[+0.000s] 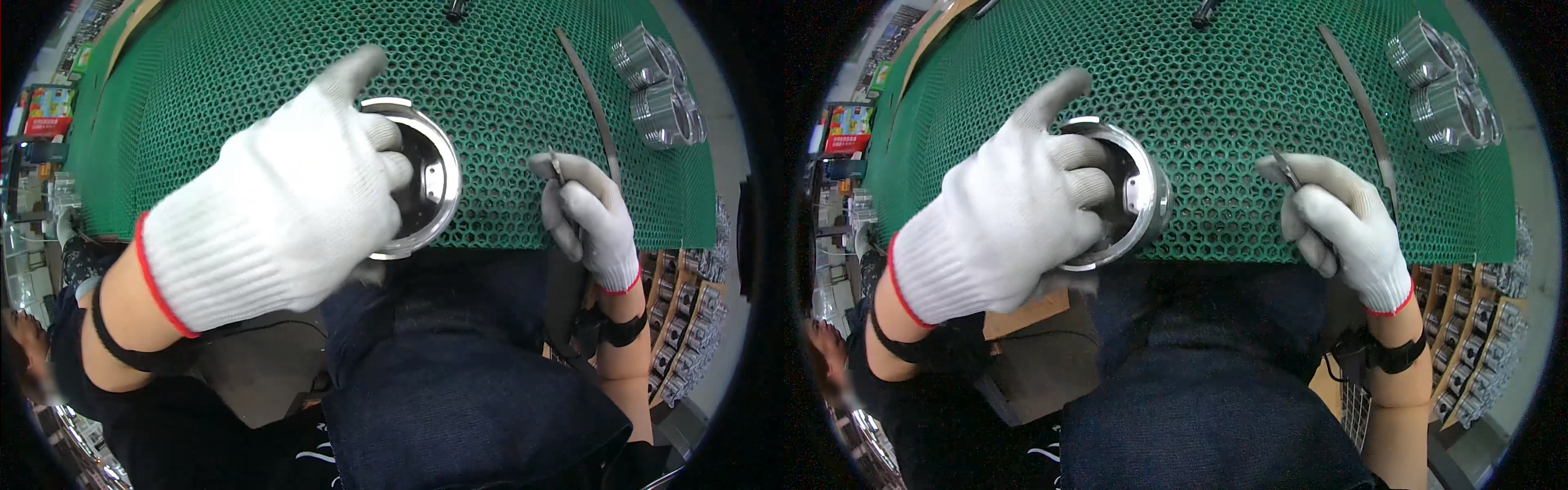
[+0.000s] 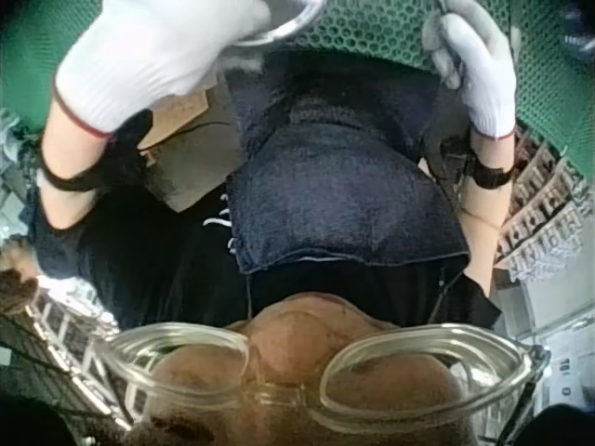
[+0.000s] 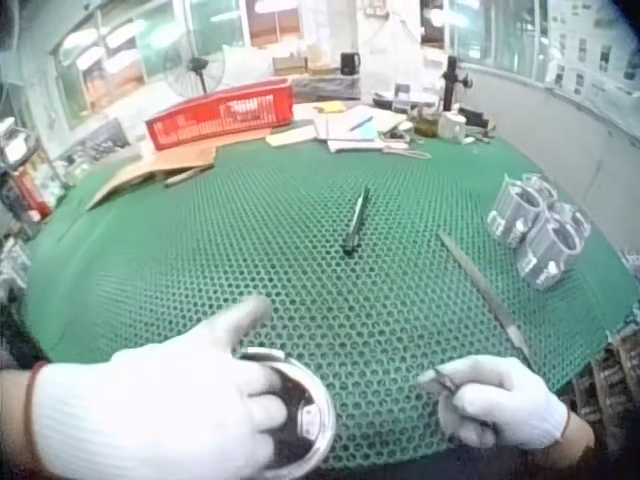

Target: Manually filing the inner edges of metal pistons at a workstation to deburr or smooth them.

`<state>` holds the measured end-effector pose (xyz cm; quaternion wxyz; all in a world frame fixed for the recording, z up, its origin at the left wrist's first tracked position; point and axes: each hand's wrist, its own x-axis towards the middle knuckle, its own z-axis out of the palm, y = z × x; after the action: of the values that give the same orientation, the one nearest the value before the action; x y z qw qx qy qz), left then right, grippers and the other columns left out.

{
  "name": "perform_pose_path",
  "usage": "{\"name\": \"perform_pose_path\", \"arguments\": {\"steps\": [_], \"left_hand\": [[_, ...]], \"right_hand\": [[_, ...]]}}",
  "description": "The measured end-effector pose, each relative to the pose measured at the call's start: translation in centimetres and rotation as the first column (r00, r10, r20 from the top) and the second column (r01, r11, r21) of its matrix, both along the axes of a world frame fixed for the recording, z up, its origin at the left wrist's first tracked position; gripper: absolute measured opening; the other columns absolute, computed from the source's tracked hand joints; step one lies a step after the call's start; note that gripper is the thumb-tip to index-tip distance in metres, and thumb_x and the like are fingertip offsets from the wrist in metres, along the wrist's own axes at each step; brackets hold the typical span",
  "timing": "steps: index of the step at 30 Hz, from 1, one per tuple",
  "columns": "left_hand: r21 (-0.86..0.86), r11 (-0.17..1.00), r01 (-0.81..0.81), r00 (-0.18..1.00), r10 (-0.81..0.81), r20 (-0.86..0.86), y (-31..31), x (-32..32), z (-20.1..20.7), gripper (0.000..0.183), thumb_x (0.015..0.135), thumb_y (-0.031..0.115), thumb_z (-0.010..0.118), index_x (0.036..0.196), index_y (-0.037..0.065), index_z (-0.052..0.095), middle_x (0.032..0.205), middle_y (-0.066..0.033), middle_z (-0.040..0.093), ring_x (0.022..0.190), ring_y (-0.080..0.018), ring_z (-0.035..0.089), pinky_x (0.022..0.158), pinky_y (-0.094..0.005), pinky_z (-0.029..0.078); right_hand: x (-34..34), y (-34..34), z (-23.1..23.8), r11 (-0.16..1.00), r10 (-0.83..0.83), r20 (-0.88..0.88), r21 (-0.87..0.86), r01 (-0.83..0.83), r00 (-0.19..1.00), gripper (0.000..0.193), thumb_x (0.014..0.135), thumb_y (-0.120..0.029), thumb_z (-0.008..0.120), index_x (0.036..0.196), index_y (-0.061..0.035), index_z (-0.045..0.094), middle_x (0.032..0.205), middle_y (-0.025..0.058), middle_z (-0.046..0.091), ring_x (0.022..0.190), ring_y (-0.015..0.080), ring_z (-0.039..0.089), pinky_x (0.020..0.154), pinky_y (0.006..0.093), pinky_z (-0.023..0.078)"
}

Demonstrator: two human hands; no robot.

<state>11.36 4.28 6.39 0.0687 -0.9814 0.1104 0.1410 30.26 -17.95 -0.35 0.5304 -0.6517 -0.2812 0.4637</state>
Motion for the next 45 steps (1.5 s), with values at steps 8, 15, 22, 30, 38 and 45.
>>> {"name": "perform_pose_path", "arguments": {"steps": [8,15,22,30,38,45], "left_hand": [[0.282,0.954,0.098,0.832,-0.234,0.503,0.4,4.2,1.5,0.034,0.082,0.012,0.056,0.116,0.006,0.058,0.093,-0.0058,0.058,0.088,-0.021,0.059,0.103,-0.0466,0.039],[0.101,0.978,-0.184,0.829,0.099,0.55,0.4,-3.5,-0.7,0.059,0.069,0.008,0.064,0.127,0.013,0.058,0.107,-0.0084,0.061,0.105,-0.0273,0.059,0.101,-0.0499,0.043],[-0.869,0.32,-0.377,0.752,0.653,-0.085,-6.5,-9.1,-2.2,0.087,0.076,-0.007,0.054,0.151,-0.003,0.01,0.111,-0.0179,0.065,0.109,-0.0259,0.059,0.1,-0.0374,0.042],[-0.946,0.189,-0.264,0.729,0.682,-0.067,-6.6,-6.1,-0.1,0.049,0.074,0.011,0.077,0.12,0.001,0.061,0.108,-0.0253,0.065,0.077,-0.0303,0.067,0.071,-0.0413,0.053],[-0.88,0.352,-0.32,0.204,0.932,0.299,5.2,-10.5,-5.0,0.028,0.086,0.003,0.068,0.112,0.0,0.057,0.097,-0.0037,0.061,0.087,-0.0114,0.057,0.074,-0.0256,0.047],[-0.785,0.433,-0.444,-0.046,0.864,0.502,12.6,-15.3,-6.9,0.046,0.09,-0.001,0.06,0.135,0.001,0.048,0.131,-0.0126,0.056,0.107,-0.0204,0.056,0.097,-0.0324,0.044]], "right_hand": [[0.2,0.1,0.2,0.998,-0.043,-0.041,0.053,0.045,0.998,0.04,0.094,-0.021,0.049,0.126,0.0024,0.054,0.069,0.003,0.058,0.042,0.0032,0.04,0.037,0.0176,0.031],[-0.2,-0.2,0.0,0.987,-0.08,-0.086,0.131,0.091,0.993,0.04,0.094,-0.021,0.049,0.126,0.0016,0.055,0.069,0.0028,0.059,0.042,0.0027,0.041,0.037,0.017,0.03],[0.2,0.3,0.3,0.99,-0.058,-0.086,0.124,0.068,0.995,0.04,0.094,-0.021,0.048,0.127,0.0016,0.055,0.07,0.0025,0.059,0.042,0.0028,0.041,0.037,0.0167,0.031],[-0.8,-0.5,2.9,0.993,-0.069,0.138,-0.09,0.082,0.988,0.041,0.091,-0.023,0.051,0.126,-0.003,0.058,0.076,0.001,0.06,0.052,0.0024,0.046,0.045,0.0168,0.038],[6.8,-5.2,4.5,0.93,-0.299,0.937,0.244,0.275,0.179,0.033,0.082,-0.022,0.067,0.114,-0.0128,0.064,0.107,0.0103,0.064,0.089,0.0251,0.066,0.08,0.0344,0.054],[14.4,-6.1,3.6,0.891,0.011,0.997,-0.044,0.452,0.076,0.035,0.088,-0.029,0.06,0.12,-0.0139,0.061,0.117,0.0115,0.062,0.104,0.0304,0.061,0.091,0.0387,0.049]]}}
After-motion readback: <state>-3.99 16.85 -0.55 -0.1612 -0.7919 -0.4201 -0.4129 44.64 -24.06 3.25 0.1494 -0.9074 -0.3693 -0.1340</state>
